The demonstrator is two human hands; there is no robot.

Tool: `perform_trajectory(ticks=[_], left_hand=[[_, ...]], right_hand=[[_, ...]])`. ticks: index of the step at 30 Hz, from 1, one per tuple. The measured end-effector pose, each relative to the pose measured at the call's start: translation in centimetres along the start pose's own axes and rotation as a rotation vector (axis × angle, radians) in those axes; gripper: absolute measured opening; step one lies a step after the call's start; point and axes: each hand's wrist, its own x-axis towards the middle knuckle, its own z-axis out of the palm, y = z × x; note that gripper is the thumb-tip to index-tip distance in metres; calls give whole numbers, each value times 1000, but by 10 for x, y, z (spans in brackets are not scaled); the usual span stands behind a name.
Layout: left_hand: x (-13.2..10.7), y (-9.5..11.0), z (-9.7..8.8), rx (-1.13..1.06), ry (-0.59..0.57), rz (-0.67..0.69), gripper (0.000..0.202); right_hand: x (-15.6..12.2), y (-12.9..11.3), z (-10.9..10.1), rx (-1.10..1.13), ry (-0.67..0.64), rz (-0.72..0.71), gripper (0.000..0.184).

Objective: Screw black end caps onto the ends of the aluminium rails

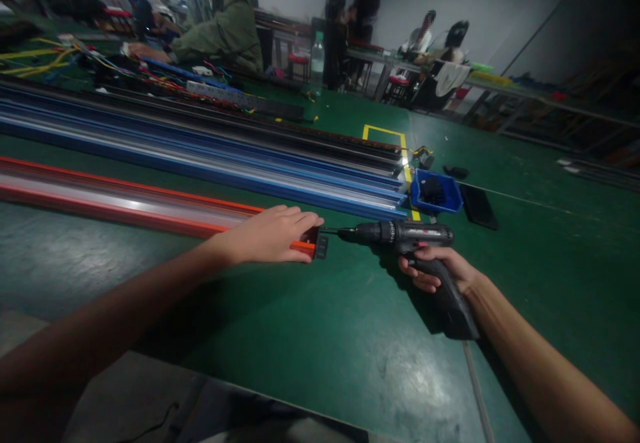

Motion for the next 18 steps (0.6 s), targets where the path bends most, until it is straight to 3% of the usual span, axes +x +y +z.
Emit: perform_trajectory(ticks=[18], left_hand=[[0,0,1,2,10,12,69]], right_hand=[[-2,1,0,7,44,-2,20]])
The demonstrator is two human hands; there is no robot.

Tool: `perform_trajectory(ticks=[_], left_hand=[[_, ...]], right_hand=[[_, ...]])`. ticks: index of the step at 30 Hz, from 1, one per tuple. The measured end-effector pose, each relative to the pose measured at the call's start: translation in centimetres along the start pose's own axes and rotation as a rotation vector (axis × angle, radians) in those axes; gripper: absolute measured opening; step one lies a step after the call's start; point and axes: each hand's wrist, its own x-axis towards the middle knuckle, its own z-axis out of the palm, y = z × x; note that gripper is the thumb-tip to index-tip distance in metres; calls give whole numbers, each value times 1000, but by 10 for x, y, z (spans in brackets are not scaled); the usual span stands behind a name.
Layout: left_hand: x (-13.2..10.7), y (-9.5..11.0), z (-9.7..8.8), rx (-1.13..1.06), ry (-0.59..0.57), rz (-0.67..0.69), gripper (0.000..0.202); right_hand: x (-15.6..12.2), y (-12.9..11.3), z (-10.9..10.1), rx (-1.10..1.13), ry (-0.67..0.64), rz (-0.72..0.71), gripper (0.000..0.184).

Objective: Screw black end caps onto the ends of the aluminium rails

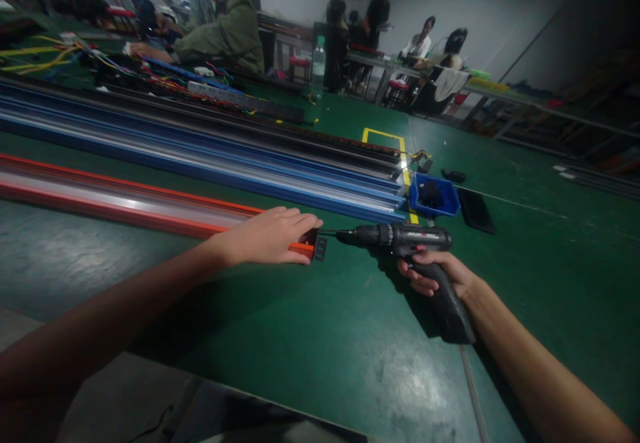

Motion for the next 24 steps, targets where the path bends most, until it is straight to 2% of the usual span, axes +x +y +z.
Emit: perform_trajectory(ticks=[24], left_hand=[[0,0,-1,27,-3,1,69]], right_hand=[[1,-2,4,-11,-26,-5,23]])
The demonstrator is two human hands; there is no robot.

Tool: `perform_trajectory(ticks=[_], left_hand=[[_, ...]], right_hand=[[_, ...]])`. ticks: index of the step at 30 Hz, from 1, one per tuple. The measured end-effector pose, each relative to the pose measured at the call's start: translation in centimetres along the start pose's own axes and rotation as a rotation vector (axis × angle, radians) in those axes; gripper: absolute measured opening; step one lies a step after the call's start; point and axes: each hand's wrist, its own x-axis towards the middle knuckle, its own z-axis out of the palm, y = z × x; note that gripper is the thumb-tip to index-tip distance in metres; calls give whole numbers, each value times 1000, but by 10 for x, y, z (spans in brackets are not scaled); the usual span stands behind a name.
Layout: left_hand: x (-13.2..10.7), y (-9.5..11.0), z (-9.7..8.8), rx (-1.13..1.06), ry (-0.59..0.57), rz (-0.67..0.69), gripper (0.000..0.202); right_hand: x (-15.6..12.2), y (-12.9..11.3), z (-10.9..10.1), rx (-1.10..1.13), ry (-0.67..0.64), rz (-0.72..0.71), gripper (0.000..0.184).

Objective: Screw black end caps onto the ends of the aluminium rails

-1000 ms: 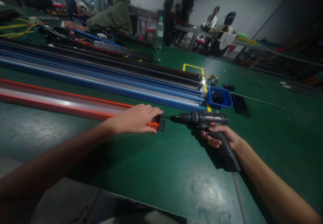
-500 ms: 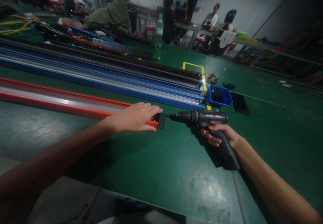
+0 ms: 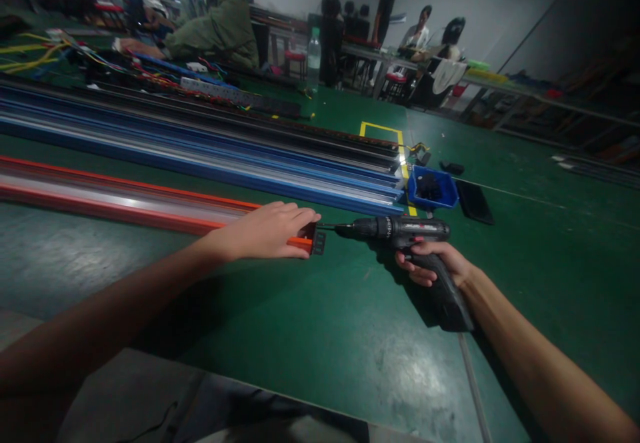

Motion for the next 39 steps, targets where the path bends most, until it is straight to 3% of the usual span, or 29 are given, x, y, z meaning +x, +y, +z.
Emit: perform_trajectory(ticks=[29,39], left_hand=[[1,0,0,0,-6,3,70],[0,-1,3,7,9,3,70]], right_hand=[[-1,2,-5,31,-12,10,24],[-1,2,2,0,-17,-35,27]])
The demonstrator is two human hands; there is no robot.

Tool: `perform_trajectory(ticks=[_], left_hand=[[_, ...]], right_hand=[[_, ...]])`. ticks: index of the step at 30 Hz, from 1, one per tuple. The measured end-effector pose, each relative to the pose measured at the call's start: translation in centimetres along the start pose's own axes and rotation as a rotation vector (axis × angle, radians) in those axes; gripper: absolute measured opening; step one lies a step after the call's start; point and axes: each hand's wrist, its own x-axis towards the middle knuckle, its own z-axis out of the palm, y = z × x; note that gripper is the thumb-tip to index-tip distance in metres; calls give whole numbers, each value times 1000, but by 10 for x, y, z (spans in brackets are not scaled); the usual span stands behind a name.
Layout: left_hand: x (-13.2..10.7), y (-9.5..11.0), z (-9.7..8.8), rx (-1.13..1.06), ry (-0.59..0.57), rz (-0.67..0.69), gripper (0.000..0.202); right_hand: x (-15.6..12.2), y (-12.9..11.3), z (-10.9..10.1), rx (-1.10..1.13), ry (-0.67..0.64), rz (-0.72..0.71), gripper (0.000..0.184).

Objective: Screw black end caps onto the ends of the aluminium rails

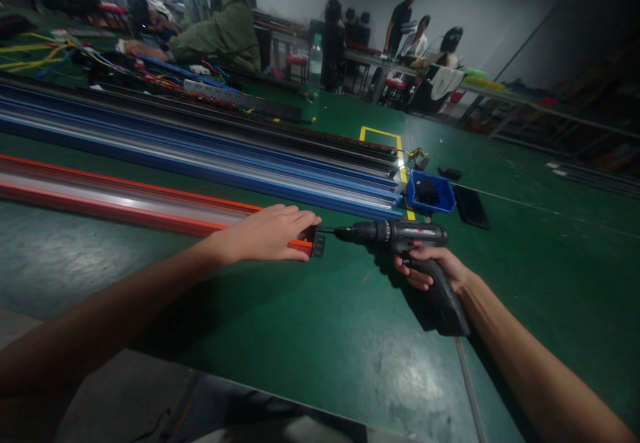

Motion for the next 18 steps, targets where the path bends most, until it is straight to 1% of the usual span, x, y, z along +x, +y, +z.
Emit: perform_trajectory(ticks=[4,5,10,15,18], left_hand=[[0,-1,2,-11,21,5,70],[0,-1,2,-14,22,6,69],[0,0,1,-15,17,0,70],[0,-1,2,-13,19,3,70],[0,-1,2,-17,32,9,70]], right_hand=[[-1,-1,3,1,30,-11,37],[-1,-1,3,3,38,-16,37],[-2,0,1,-3,51,-80,24],[-1,0,3,20,37,-54,32],[-1,-1,5,21,17,-48,29]])
